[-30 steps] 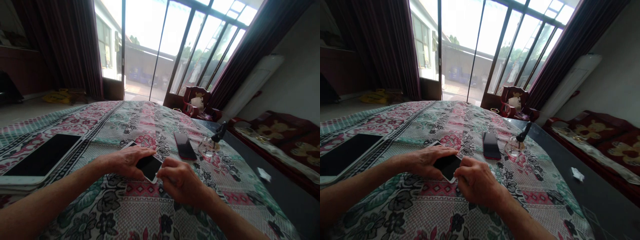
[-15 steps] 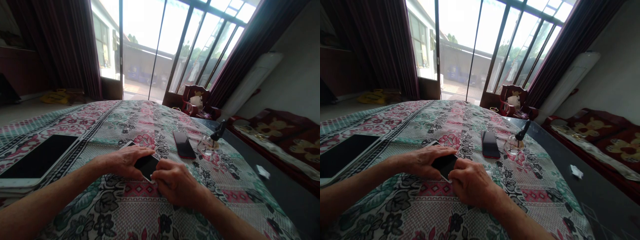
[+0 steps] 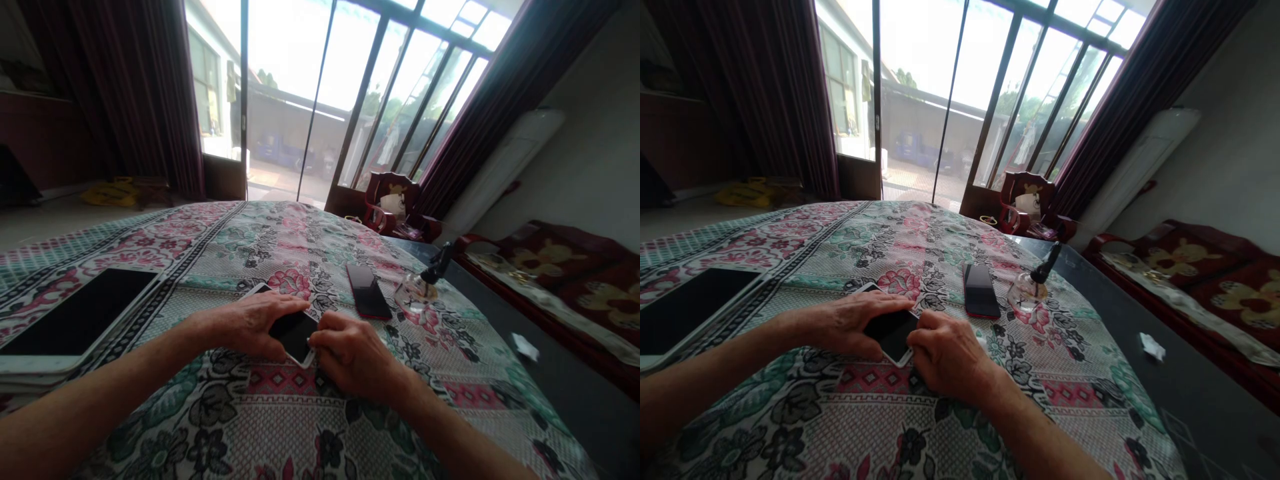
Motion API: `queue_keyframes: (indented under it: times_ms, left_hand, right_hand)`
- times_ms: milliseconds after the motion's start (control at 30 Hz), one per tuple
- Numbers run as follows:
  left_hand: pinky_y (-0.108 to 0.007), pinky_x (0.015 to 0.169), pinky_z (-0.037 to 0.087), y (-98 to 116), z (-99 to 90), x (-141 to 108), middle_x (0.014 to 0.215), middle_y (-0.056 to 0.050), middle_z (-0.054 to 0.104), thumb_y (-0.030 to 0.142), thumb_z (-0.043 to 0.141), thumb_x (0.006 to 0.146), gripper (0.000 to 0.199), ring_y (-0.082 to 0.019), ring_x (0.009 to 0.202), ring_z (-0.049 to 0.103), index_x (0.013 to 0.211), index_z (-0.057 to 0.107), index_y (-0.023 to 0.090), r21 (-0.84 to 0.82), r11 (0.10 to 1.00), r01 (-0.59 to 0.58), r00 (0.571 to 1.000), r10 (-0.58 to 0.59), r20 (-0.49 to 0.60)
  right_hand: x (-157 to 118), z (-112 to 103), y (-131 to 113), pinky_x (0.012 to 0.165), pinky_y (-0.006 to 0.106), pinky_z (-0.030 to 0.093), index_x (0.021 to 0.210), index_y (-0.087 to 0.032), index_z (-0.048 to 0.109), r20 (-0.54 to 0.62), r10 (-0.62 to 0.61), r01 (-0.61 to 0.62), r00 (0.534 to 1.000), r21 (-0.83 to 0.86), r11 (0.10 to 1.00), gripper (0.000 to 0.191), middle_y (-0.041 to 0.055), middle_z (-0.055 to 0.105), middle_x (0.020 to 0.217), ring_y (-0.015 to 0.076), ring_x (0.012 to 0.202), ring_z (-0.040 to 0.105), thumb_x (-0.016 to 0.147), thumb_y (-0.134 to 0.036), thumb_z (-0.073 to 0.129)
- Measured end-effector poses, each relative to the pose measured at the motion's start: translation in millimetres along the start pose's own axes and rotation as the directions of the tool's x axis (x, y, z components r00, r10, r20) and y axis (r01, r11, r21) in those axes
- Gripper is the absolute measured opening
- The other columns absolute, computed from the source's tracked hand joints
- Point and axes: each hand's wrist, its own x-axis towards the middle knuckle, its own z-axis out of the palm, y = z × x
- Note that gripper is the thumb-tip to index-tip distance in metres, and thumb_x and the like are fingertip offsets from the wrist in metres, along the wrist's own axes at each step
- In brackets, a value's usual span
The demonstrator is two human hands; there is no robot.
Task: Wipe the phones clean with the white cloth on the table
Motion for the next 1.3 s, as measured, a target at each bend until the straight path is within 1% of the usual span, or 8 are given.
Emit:
queue_keyframes:
  times_ms: [200,400,633,833,933,1033,1100,1300]
  left_hand:
    - [-0.042,0.105,0.034,0,-0.9,-1,0.142,-0.008,0.045,0.049,0.068,0.072,0.082,-0.028,0.126,0.044,0.142,0.032,0.025,-0.001,1.0,-0.005,1.0,0.005,0.001]
    - [-0.043,0.106,0.032,3,-2.0,0,0.142,-0.01,0.045,0.049,0.068,0.072,0.081,-0.029,0.127,0.042,0.141,0.034,0.023,-0.013,1.0,0.004,1.0,-0.004,0.01]
    - [-0.042,0.104,0.034,6,-4.3,0,0.14,-0.008,0.047,0.045,0.068,0.072,0.079,-0.028,0.124,0.045,0.141,0.034,0.025,-0.002,1.0,0.013,1.0,-0.013,0.005]
    - [-0.042,0.105,0.033,2,-1.2,0,0.141,-0.008,0.046,0.049,0.068,0.072,0.081,-0.028,0.126,0.044,0.141,0.033,0.023,0.004,1.0,-0.006,1.0,0.006,-0.003]
    - [-0.042,0.106,0.033,3,-1.8,-1,0.142,-0.008,0.045,0.047,0.068,0.073,0.08,-0.028,0.126,0.043,0.141,0.033,0.023,0.008,1.0,0.004,1.0,-0.004,0.001]
    - [-0.041,0.107,0.032,5,-3.7,-2,0.143,-0.008,0.044,0.043,0.068,0.073,0.08,-0.028,0.127,0.042,0.142,0.032,0.022,0.013,1.0,0.016,1.0,-0.016,0.011]
    - [-0.042,0.107,0.032,7,-4.4,-1,0.143,-0.008,0.044,0.043,0.068,0.073,0.081,-0.028,0.128,0.042,0.142,0.032,0.022,0.015,1.0,0.027,0.999,-0.027,0.017]
    - [-0.044,0.107,0.032,0,-0.6,-1,0.143,-0.009,0.043,0.05,0.067,0.073,0.081,-0.029,0.128,0.042,0.142,0.032,0.025,-0.007,1.0,0.012,1.0,-0.012,0.01]
  right_hand:
    - [-8,-7,4,0.06,0.025,0.035,0.08,-0.019,0.068,0.028,0.067,-0.067,0.997,-0.009,0.998,0.021,0.001,0.053,0.076,0.0105,0.066,0.049,0.076,-0.012,0.049]
    - [-5,-1,-1,0.063,0.026,0.035,0.081,-0.019,0.066,0.029,0.013,-0.012,1.0,-0.024,1.0,0.019,0.0021,0.053,0.077,0.0124,0.071,0.05,0.08,-0.015,0.047]
    - [-8,-10,1,0.059,0.026,0.032,0.074,-0.019,0.065,0.056,0.081,-0.075,0.995,-0.095,0.993,0.018,0.0013,0.052,0.075,0.0114,0.066,0.047,0.078,-0.014,0.048]
    - [-4,-6,0,0.062,0.027,0.035,0.079,-0.019,0.065,0.04,0.008,-0.006,0.999,-0.059,0.998,0.021,0.0025,0.053,0.078,0.0128,0.071,0.049,0.082,-0.016,0.045]
    - [-5,-8,6,0.061,0.027,0.035,0.073,-0.018,0.063,0.026,0.081,-0.077,0.996,-0.126,0.989,0.018,0.0023,0.052,0.077,0.0128,0.069,0.048,0.08,-0.015,0.047]
    - [-7,-12,13,0.064,0.027,0.037,0.08,-0.018,0.064,-0.048,0.141,-0.146,0.989,-0.141,0.979,0.02,0.0031,0.053,0.081,0.0132,0.072,0.05,0.082,-0.014,0.045]
    - [-6,-12,15,0.067,0.027,0.039,0.087,-0.019,0.064,-0.081,0.129,-0.138,0.988,-0.123,0.983,0.022,0.0039,0.055,0.086,0.0138,0.077,0.052,0.086,-0.016,0.042]
    - [6,-1,15,0.072,0.027,0.04,0.098,-0.019,0.064,-0.037,0.062,-0.066,0.997,-0.133,0.989,0.025,0.0051,0.056,0.093,0.0151,0.085,0.052,0.091,-0.017,0.039]
